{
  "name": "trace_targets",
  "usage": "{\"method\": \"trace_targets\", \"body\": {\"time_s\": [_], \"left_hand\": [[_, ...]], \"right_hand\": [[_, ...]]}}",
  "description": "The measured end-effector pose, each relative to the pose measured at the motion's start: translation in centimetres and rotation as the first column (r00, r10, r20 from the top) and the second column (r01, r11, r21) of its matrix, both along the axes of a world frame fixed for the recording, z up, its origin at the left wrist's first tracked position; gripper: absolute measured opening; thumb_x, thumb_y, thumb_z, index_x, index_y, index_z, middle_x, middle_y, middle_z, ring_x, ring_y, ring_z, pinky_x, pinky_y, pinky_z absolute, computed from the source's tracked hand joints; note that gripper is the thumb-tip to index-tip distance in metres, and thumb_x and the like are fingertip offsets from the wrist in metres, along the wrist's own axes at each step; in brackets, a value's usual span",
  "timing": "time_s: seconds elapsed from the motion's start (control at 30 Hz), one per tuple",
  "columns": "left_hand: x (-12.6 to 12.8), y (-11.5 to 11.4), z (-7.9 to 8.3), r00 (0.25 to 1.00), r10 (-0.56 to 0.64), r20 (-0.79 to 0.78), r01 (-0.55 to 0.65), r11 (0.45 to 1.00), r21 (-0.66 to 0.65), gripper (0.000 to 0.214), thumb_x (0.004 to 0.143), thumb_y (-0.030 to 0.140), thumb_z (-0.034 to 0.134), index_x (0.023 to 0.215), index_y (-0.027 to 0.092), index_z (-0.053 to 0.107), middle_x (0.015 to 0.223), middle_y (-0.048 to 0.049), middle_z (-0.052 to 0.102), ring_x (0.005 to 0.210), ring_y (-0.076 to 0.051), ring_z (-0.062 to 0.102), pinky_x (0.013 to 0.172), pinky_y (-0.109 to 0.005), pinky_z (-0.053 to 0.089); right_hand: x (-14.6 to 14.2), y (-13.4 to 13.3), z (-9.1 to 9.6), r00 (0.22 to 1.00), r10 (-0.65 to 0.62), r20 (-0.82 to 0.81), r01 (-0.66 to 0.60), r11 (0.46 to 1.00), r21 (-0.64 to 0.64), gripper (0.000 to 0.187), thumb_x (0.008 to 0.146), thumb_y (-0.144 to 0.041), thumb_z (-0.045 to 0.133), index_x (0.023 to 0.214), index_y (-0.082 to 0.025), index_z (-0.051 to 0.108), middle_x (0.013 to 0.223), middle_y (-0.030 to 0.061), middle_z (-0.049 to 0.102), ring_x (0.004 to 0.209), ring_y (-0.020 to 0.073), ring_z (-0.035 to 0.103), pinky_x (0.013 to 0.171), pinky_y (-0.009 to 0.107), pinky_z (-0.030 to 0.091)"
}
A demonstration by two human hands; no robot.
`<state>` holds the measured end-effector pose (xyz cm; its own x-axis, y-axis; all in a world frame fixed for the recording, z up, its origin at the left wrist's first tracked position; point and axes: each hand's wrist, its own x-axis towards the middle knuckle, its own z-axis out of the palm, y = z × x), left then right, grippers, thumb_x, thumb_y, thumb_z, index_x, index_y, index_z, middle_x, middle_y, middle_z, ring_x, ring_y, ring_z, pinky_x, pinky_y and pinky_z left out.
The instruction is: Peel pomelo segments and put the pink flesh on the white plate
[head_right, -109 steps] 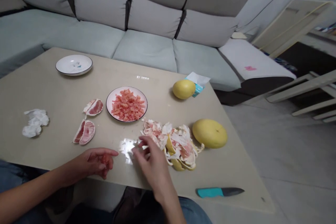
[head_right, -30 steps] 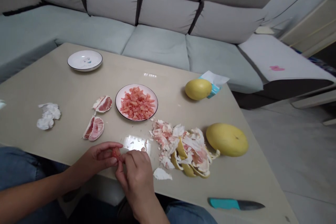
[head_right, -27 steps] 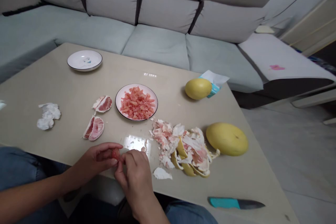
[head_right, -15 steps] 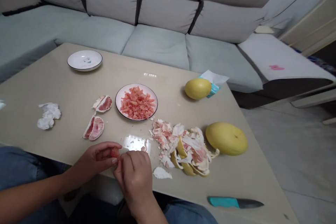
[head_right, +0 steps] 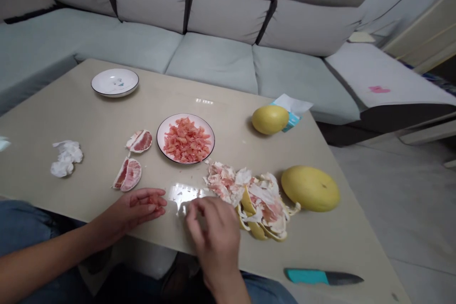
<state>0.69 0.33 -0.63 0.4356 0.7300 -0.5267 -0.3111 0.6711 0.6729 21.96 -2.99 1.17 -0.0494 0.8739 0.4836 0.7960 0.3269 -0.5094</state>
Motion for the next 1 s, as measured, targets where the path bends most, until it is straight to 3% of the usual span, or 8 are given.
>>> {"method": "trace_targets", "body": {"time_s": [0.07,0.17,0.23,0.33,0.47,0.7,0.87,1.0], "left_hand": [[-0.1,0.0,0.2,0.998,0.004,0.069,0.002,0.997,-0.082,0.035,0.077,0.02,0.074,0.11,0.015,0.067,0.111,-0.0118,0.069,0.102,-0.023,0.065,0.102,-0.037,0.042],[-0.2,0.0,0.4,0.992,0.012,0.126,0.004,0.992,-0.126,0.033,0.082,0.021,0.069,0.114,0.012,0.065,0.119,-0.0158,0.067,0.109,-0.026,0.064,0.105,-0.039,0.041],[-0.2,0.0,0.5,0.989,0.01,0.148,0.009,0.992,-0.126,0.032,0.084,0.019,0.067,0.115,0.011,0.064,0.122,-0.0166,0.066,0.113,-0.027,0.062,0.105,-0.04,0.04],[-0.2,0.0,0.6,0.985,0.0,0.174,0.022,0.992,-0.125,0.031,0.085,0.017,0.065,0.115,0.011,0.063,0.124,-0.0168,0.065,0.115,-0.028,0.061,0.106,-0.041,0.04],[-0.2,0.0,0.2,0.98,-0.003,0.198,0.028,0.992,-0.124,0.028,0.086,0.018,0.063,0.113,0.014,0.061,0.121,-0.0147,0.067,0.114,-0.025,0.063,0.104,-0.04,0.042],[-0.1,0.2,0.6,0.982,0.027,0.189,-0.006,0.994,-0.107,0.019,0.087,0.02,0.062,0.105,0.014,0.058,0.118,-0.0154,0.068,0.113,-0.024,0.063,0.102,-0.038,0.045],[1.5,4.4,2.8,0.991,0.067,0.114,-0.08,0.99,0.115,0.016,0.085,0.02,0.066,0.098,0.015,0.058,0.116,-0.0133,0.066,0.114,-0.024,0.061,0.103,-0.038,0.045],[3.9,9.6,4.2,0.985,0.135,-0.112,-0.076,0.905,0.419,0.019,0.079,0.026,0.071,0.093,0.016,0.062,0.105,-0.0081,0.067,0.104,-0.025,0.065,0.098,-0.042,0.045]], "right_hand": [[2.1,1.0,-0.6,0.992,-0.077,0.101,0.081,0.996,-0.037,0.016,0.089,-0.026,0.055,0.075,-0.021,0.059,0.071,0.004,0.061,0.067,0.0204,0.057,0.065,0.035,0.043],[3.7,1.9,-1.7,0.957,-0.146,0.25,0.163,0.985,-0.05,0.025,0.09,-0.023,0.046,0.109,-0.019,0.062,0.103,0.0147,0.063,0.087,0.0281,0.06,0.07,0.04,0.046],[3.5,1.9,-2.1,0.962,-0.122,0.244,0.135,0.99,-0.036,0.027,0.09,-0.022,0.046,0.112,-0.018,0.061,0.104,0.0153,0.065,0.089,0.0283,0.061,0.072,0.041,0.047],[1.6,1.1,-2.0,0.993,-0.024,0.118,0.029,0.999,-0.046,0.014,0.09,-0.023,0.053,0.09,-0.02,0.066,0.081,0.0085,0.068,0.078,0.0241,0.063,0.072,0.039,0.049],[-1.4,-0.3,-2.0,0.988,0.128,-0.088,-0.14,0.979,-0.145,0.037,0.089,-0.022,0.055,0.126,-0.024,0.054,0.118,0.0115,0.061,0.109,0.026,0.058,0.091,0.044,0.05],[-2.9,0.0,-2.4,0.932,0.136,-0.337,-0.225,0.944,-0.242,0.031,0.089,-0.02,0.057,0.12,-0.022,0.056,0.115,0.0107,0.061,0.106,0.023,0.059,0.09,0.04,0.051],[-2.1,1.4,-2.4,0.905,0.066,-0.419,-0.182,0.953,-0.243,0.017,0.09,-0.017,0.052,0.1,-0.02,0.066,0.092,0.0065,0.069,0.084,0.0188,0.065,0.074,0.03,0.054],[-1.8,1.8,-2.8,0.92,0.038,-0.389,-0.131,0.968,-0.215,0.016,0.087,-0.016,0.053,0.092,-0.019,0.068,0.088,0.0057,0.07,0.08,0.0178,0.066,0.069,0.027,0.053]]}}
